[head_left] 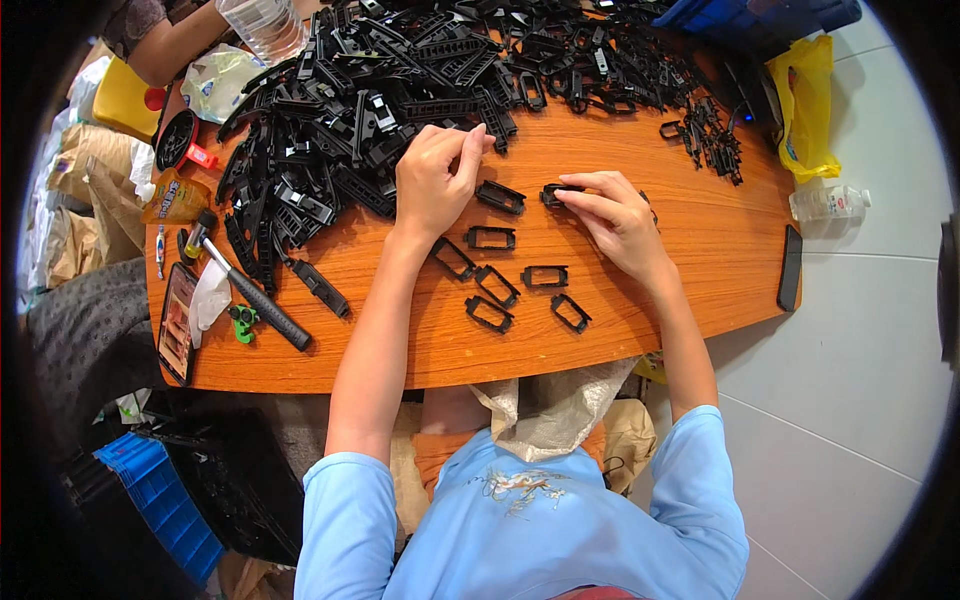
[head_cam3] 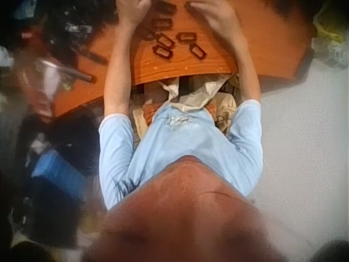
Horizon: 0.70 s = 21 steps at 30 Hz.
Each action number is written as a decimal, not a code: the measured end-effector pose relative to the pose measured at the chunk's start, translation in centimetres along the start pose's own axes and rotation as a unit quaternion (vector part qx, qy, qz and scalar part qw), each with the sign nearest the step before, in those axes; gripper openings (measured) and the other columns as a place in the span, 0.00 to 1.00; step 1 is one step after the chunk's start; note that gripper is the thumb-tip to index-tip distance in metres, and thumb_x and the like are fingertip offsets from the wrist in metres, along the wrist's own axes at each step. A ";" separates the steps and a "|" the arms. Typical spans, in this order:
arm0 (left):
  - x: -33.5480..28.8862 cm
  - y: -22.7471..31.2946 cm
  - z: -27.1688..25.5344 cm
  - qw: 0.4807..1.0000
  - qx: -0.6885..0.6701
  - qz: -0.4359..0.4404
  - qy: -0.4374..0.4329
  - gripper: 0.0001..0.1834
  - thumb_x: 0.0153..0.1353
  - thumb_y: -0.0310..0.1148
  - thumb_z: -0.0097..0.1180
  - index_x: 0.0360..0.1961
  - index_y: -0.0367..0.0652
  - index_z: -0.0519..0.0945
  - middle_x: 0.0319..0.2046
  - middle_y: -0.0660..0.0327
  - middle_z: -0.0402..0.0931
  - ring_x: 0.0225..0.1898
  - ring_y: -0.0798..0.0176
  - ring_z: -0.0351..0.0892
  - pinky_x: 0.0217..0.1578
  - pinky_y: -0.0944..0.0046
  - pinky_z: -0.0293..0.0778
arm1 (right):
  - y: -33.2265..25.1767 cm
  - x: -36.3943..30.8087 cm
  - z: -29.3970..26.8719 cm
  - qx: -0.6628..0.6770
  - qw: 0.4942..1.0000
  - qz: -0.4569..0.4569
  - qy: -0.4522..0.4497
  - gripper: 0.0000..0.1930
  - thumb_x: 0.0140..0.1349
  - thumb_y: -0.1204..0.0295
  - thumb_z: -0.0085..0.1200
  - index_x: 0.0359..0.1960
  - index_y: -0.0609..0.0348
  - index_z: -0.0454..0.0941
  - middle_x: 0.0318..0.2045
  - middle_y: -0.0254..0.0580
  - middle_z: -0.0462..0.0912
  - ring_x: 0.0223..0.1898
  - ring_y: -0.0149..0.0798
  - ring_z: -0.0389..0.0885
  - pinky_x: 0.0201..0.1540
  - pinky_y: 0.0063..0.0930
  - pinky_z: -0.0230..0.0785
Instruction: The person assembles plastic components by hand by fitting small plastic pieces into elongated plastic parts and dropping them into a lap pouch. The person then connects rectangular plastic frames together and places them on the table.
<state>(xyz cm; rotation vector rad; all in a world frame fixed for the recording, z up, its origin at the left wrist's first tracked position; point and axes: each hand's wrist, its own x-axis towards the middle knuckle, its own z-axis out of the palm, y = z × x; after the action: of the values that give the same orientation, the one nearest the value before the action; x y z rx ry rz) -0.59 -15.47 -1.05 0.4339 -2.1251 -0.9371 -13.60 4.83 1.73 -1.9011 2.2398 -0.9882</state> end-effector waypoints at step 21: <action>0.1 0.1 0.1 1.000 -0.002 -0.006 -0.003 0.12 0.66 0.33 0.52 0.32 0.42 0.86 0.25 0.62 0.83 0.30 0.65 0.77 0.32 0.66 0.73 | -0.5 -0.4 0.8 -0.057 0.996 0.018 0.067 0.10 0.53 0.76 0.60 0.38 0.54 0.84 0.42 0.33 0.82 0.44 0.39 0.77 0.46 0.32 0.68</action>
<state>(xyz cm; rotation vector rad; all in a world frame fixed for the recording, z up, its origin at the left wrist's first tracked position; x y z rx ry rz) -0.73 -15.38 -0.95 0.4425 -2.1280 -0.9518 -12.70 4.78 1.23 -1.8835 2.4449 -1.0341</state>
